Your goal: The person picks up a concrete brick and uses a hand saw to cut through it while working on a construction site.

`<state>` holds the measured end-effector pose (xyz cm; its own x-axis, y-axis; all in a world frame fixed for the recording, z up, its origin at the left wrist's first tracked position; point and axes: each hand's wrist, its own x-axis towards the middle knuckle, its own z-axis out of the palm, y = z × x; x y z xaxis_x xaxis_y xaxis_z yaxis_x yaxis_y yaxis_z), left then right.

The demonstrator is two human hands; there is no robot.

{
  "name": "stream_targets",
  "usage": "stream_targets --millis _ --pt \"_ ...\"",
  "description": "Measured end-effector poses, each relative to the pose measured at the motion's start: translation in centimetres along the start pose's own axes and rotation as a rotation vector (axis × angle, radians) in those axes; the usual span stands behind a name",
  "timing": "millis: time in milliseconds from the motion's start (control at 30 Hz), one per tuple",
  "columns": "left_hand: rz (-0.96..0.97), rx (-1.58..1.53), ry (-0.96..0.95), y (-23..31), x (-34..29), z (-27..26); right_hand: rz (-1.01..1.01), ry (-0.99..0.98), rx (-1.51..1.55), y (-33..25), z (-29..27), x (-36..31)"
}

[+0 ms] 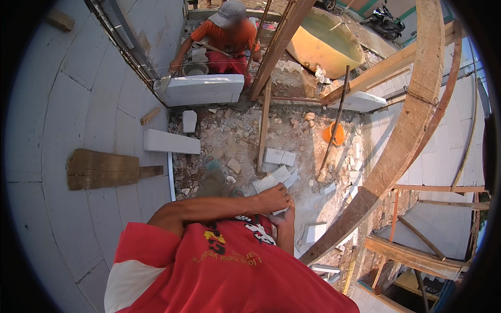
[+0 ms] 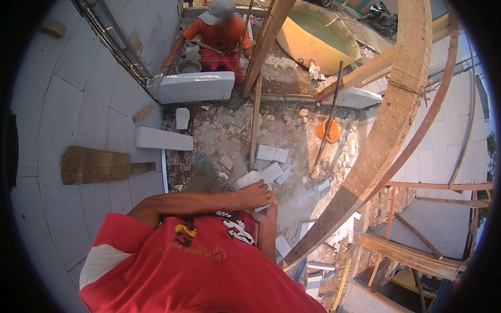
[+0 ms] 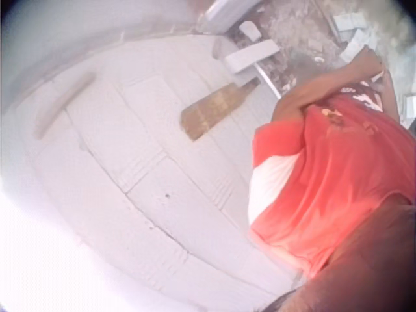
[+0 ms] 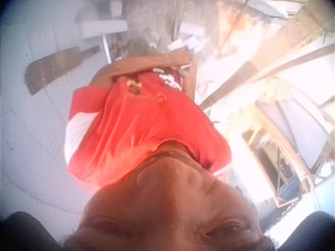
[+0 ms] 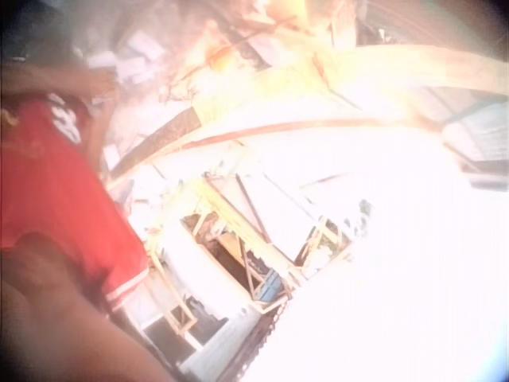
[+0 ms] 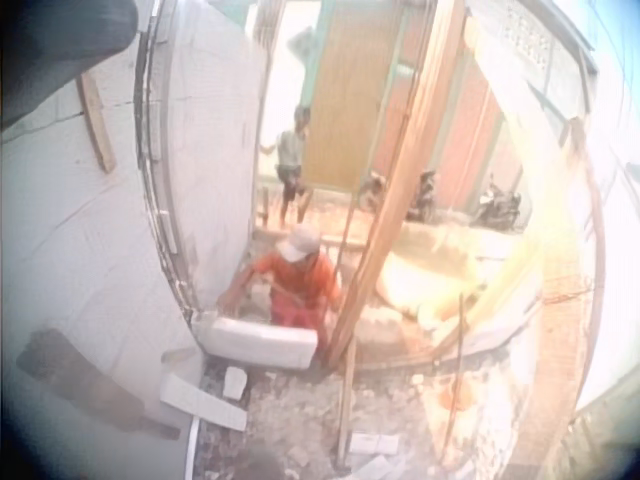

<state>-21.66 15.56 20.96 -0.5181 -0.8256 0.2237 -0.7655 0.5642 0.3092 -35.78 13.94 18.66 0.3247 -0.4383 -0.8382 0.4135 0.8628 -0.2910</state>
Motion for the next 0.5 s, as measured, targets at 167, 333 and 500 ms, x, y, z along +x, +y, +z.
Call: stream_targets --millis 167,333,500 --pt "0.034 -0.103 0.039 -4.6 1.0 -0.6 0.016 0.280 0.082 -2.4 1.9 2.2" --pt "-0.184 -0.373 0.105 -11.7 -2.3 -4.9 0.008 0.224 0.096 -5.0 2.8 4.2" --pt "-0.913 -0.448 -0.061 -23.1 -13.8 -6.8 0.051 0.248 0.055 -8.8 5.4 8.8"
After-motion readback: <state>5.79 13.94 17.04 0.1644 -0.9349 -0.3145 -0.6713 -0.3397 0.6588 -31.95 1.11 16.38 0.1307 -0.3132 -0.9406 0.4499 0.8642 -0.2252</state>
